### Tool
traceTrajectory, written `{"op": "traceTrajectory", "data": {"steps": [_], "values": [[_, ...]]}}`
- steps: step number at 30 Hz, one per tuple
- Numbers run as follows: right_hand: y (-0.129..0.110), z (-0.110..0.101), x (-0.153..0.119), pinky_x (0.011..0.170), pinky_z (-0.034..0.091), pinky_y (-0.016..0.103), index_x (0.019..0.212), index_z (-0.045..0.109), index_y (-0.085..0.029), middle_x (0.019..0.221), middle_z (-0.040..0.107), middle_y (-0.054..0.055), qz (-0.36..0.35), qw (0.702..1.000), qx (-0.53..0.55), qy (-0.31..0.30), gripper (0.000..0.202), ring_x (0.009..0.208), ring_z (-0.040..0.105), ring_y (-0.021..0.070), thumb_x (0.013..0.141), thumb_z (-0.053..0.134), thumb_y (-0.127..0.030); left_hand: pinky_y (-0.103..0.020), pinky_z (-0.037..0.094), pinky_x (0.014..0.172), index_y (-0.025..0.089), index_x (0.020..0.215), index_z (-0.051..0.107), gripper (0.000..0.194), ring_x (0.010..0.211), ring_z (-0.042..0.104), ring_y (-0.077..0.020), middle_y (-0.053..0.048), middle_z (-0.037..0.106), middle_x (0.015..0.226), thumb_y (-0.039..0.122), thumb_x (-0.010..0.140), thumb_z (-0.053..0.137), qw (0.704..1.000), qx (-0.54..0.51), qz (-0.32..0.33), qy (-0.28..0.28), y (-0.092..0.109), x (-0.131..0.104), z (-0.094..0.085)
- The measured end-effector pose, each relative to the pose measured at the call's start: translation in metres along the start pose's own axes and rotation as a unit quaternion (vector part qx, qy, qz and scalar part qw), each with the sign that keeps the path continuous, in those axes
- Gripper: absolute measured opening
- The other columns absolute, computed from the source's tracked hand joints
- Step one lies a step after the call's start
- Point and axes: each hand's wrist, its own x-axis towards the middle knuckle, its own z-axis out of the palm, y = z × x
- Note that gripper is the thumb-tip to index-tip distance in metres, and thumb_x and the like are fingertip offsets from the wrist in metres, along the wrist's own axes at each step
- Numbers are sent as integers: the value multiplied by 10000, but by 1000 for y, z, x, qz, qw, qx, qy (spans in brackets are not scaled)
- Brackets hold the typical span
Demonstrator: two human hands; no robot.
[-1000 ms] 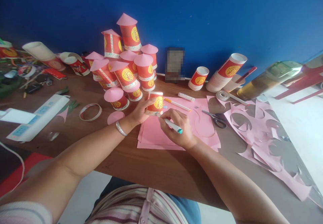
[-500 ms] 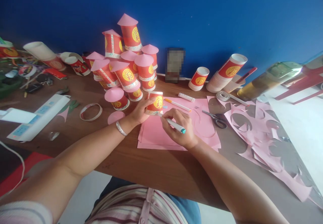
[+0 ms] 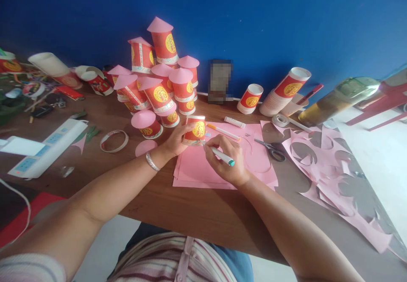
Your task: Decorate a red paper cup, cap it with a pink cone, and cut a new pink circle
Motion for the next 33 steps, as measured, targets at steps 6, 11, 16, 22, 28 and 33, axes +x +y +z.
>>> {"op": "traceTrajectory", "data": {"steps": [6, 11, 16, 22, 28, 33], "values": [[1, -1, -1, 571, 504, 278, 855, 560, -257, 704, 708, -27, 7, 1000, -8, -9, 133, 579, 640, 145, 934, 630, -176, -334, 573, 737, 164, 991, 693, 374, 804, 687, -199, -41, 705, 877, 455, 794, 822, 1000, -2, 2, -1, 0, -1, 0], [0, 0, 0, 579, 502, 271, 867, 562, -256, 713, 705, -32, 5, 1000, 3, -8, 138, 588, 639, 141, 931, 642, -164, -344, 583, 757, 165, 998, 696, 352, 829, 696, -207, -49, 713, 898, 437, 808, 811, 1000, 7, 7, 3, 0, 0, 1], [-1, 0, 1, 592, 502, 269, 877, 569, -256, 720, 706, -37, 8, 1000, 5, -14, 138, 600, 647, 141, 927, 651, -157, -339, 582, 762, 165, 1001, 699, 345, 830, 697, -204, -53, 720, 901, 435, 813, 803, 1000, 10, 11, 2, 1, -1, 1], [0, 0, 0, 585, 504, 274, 854, 561, -255, 713, 705, -28, 12, 1000, -14, -14, 134, 592, 643, 143, 934, 629, -171, -358, 594, 766, 169, 1012, 696, 374, 841, 707, -216, -56, 728, 924, 444, 790, 818, 1000, 0, -5, 3, 0, -1, 0], [1, 0, 0, 585, 504, 276, 845, 559, -254, 700, 702, -30, 14, 1000, -19, -14, 133, 584, 638, 141, 925, 625, -171, -350, 601, 756, 169, 1012, 694, 412, 833, 701, -212, -55, 726, 910, 470, 767, 833, 1000, -3, -5, 7, 0, -1, 0], [-1, 1, 0, 579, 504, 280, 839, 560, -255, 693, 705, -28, 11, 999, -26, -15, 127, 583, 645, 147, 927, 619, -185, -348, 606, 754, 169, 1035, 694, 428, 837, 704, -209, -56, 726, 925, 474, 769, 834, 1000, 6, -11, 13, 1, -1, 1]]}}
